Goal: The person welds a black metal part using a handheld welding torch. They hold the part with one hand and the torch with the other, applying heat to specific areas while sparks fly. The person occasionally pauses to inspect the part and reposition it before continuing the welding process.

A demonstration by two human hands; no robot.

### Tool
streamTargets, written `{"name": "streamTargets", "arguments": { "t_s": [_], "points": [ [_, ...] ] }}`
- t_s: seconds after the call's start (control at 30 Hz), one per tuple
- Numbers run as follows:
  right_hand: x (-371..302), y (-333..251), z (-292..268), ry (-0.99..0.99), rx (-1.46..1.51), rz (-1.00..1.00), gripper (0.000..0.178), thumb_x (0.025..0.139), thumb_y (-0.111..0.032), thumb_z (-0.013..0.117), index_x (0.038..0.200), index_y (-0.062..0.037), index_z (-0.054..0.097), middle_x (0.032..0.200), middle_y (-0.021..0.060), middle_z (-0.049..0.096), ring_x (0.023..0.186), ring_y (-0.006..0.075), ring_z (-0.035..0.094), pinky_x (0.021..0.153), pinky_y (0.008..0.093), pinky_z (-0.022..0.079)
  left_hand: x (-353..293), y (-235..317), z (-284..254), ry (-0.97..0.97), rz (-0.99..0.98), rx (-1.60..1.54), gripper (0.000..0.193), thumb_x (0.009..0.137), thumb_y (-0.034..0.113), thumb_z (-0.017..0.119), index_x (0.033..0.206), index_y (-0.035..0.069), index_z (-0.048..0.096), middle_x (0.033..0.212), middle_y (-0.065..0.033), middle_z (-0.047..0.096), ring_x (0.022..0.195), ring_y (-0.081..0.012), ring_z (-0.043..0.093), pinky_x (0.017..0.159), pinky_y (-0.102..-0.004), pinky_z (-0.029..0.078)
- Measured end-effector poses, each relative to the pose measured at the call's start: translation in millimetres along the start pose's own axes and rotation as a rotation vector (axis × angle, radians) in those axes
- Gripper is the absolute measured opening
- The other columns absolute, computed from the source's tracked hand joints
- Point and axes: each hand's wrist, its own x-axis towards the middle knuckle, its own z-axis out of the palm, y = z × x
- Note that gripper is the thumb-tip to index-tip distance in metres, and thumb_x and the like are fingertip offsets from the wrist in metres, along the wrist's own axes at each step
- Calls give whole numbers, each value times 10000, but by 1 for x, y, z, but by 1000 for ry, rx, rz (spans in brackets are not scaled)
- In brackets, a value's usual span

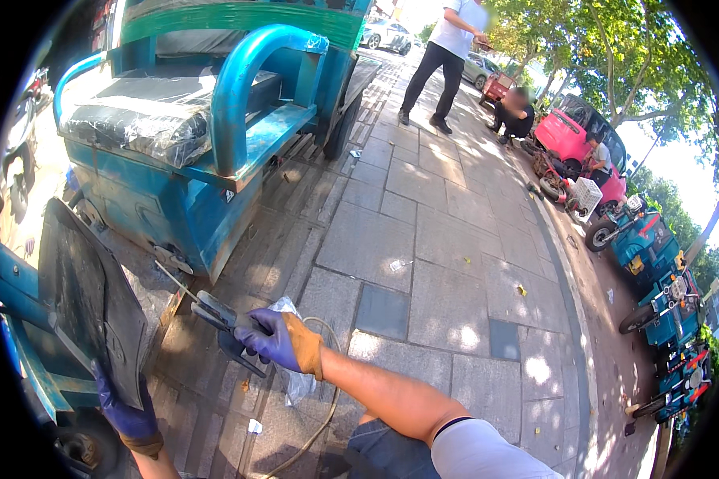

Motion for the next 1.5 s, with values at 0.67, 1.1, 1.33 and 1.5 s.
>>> {"name": "streamTargets", "arguments": {
  "t_s": [0.67, 1.1, 1.33, 1.5],
  "points": [
    [-2, -1, 4, -41, 94, -16, 511, 966, -496, 637, 1153, -20, 655, 787, 73, 663, 651, 139, 603, 622, 330, 498, 1, 12, 6, 72, -130, -184, 653, 908, 172, 729, 1468, -43, 470, 1426, -240, 553, 1297, -349, 545, 1122, -401, 389],
    [-2, -1, 3, -11, 43, 5, 454, 988, -429, 658, 1136, 0, 674, 894, 65, 709, 714, 104, 651, 617, 273, 545, 0, 3, -1, 35, -36, 41, 746, 858, 137, 735, 1499, -64, 411, 1468, -232, 523, 1358, -325, 510, 1163, -380, 350],
    [-1, -1, 4, -32, 28, -23, 451, 993, -424, 651, 1143, 1, 672, 895, 68, 712, 710, 106, 655, 617, 275, 547, 0, 3, 0, 59, 3, 108, 749, 852, 117, 737, 1505, -53, 411, 1477, -220, 516, 1359, -313, 505, 1164, -378, 351],
    [-2, -3, 4, -40, 41, -11, 552, 969, -503, 633, 1188, 4, 644, 894, 109, 703, 696, 151, 631, 665, 327, 525, -1, 2, 2, 45, -101, -49, 756, 842, 75, 739, 1514, -34, 410, 1476, -200, 519, 1346, -287, 510, 1160, -369, 354]
  ]
}}
